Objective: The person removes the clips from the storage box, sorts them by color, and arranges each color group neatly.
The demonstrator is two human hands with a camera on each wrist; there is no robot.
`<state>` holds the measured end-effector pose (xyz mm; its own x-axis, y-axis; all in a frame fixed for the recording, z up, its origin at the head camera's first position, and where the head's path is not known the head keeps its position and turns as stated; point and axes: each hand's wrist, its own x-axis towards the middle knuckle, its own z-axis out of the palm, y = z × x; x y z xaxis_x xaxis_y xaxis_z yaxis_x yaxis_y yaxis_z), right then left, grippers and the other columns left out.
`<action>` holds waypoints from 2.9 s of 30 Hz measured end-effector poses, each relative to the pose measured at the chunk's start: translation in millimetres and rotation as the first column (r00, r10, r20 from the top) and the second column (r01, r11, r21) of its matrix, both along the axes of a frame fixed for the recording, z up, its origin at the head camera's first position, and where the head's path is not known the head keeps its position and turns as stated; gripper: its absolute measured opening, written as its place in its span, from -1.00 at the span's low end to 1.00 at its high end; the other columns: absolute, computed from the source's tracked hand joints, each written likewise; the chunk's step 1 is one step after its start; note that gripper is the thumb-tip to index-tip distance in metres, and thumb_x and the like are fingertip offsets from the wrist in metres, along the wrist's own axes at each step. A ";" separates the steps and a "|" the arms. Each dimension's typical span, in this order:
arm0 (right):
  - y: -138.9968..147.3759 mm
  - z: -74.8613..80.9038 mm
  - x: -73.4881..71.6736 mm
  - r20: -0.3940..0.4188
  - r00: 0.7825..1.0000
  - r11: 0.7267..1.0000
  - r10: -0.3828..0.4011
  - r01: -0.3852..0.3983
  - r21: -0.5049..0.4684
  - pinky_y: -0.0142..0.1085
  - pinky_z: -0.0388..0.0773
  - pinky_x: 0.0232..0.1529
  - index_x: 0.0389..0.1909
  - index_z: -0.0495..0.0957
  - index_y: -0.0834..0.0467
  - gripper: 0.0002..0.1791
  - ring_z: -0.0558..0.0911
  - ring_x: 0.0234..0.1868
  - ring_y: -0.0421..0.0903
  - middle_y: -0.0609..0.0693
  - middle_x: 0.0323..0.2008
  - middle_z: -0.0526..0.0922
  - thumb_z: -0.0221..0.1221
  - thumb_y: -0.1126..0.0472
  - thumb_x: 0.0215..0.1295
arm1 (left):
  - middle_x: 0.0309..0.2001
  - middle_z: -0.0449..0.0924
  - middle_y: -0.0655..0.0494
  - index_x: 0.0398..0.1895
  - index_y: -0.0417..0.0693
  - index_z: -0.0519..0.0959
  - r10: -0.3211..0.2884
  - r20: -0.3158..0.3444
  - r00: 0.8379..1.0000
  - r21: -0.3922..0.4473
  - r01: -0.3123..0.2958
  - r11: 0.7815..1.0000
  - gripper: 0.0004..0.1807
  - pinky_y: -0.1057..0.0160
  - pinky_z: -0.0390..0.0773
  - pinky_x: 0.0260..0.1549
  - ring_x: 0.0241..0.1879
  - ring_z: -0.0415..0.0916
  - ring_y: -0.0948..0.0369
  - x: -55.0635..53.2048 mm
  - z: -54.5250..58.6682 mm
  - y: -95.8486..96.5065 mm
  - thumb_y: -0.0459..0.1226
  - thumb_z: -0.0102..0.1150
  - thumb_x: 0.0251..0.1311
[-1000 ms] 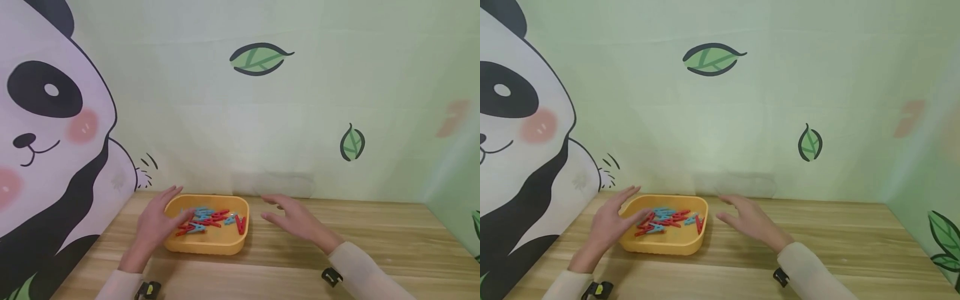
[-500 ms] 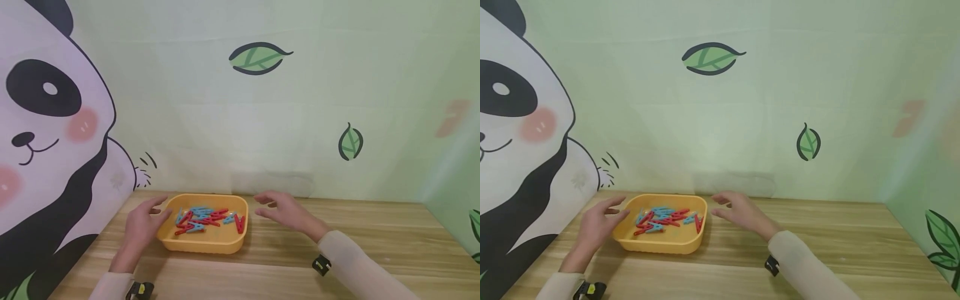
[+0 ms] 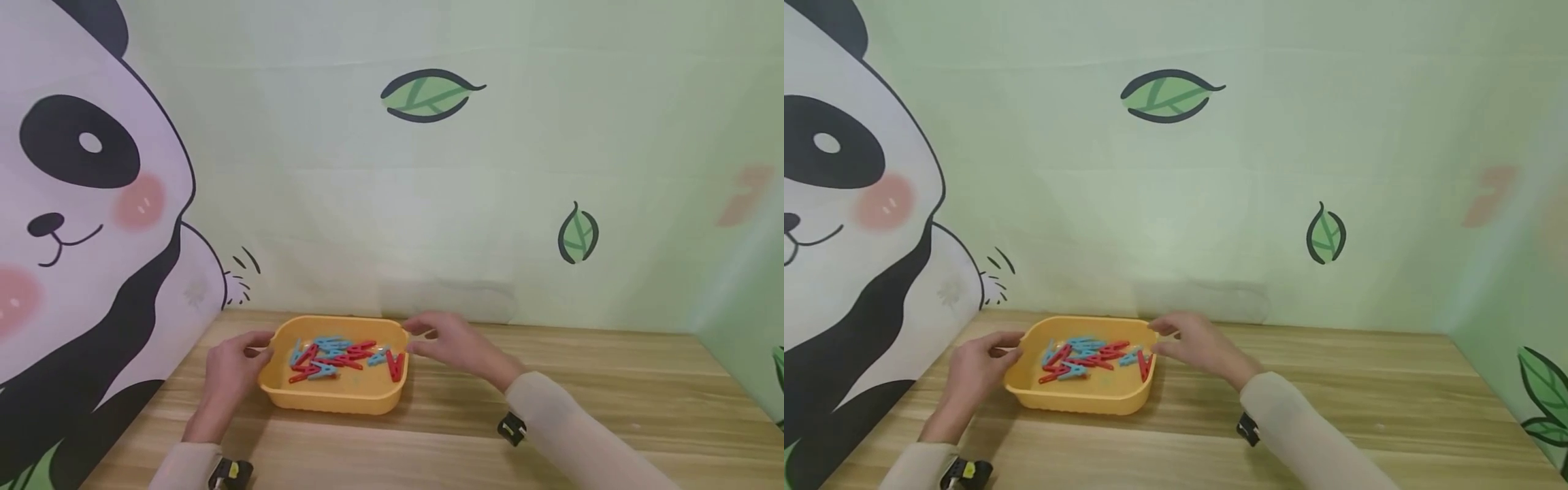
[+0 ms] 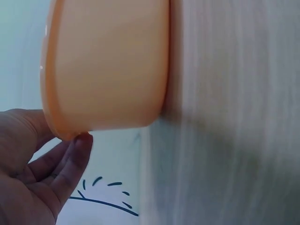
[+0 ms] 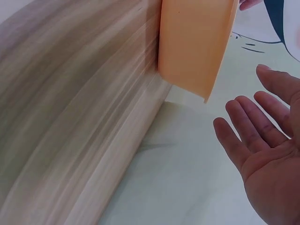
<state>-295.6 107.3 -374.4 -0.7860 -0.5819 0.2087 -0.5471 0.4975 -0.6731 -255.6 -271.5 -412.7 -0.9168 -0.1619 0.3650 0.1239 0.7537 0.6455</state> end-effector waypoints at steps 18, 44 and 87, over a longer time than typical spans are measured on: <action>-30.2 0.4 -16.0 -0.068 0.991 0.979 0.119 -0.105 0.177 -0.01 0.67 0.21 0.15 0.70 0.26 -0.65 0.70 0.13 0.09 0.14 0.10 0.76 0.42 0.27 0.39 | -0.04 0.78 -0.24 0.13 -0.31 0.72 -0.036 -0.003 0.999 0.104 0.036 0.994 -0.65 0.05 0.78 -0.06 -0.05 0.76 -0.10 -6.6 -20.7 -15.8 -0.35 0.44 0.32; -59.3 -0.6 -34.8 0.065 0.968 0.872 0.241 -0.245 0.423 -0.23 0.70 0.10 0.03 0.76 0.23 -0.68 0.70 0.03 0.00 0.05 -0.02 0.78 0.50 0.34 0.26 | -0.04 0.78 -0.22 0.08 -0.31 0.75 -0.034 -0.035 0.999 0.131 0.038 0.991 -0.70 0.09 0.77 -0.06 -0.02 0.75 -0.11 -9.2 -27.9 -17.7 -0.39 0.44 0.31; -78.5 -10.8 -33.5 0.068 0.976 0.851 0.208 -0.215 0.480 -0.39 0.65 -0.20 -0.33 0.76 0.10 -0.86 0.61 -0.31 -0.25 -0.18 -0.32 0.73 0.52 0.35 0.22 | -0.02 0.77 -0.22 0.09 -0.32 0.74 -0.006 -0.020 1.000 0.115 0.008 0.993 -0.71 0.04 0.76 -0.03 0.00 0.74 -0.11 -8.0 -24.3 -17.1 -0.40 0.41 0.35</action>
<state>-329.1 28.8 -385.2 -0.6330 -0.7595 -0.1499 -0.6692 0.6342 -0.3873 -263.6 -288.6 -437.0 -0.9110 -0.1976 0.3620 0.1422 0.6735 0.7254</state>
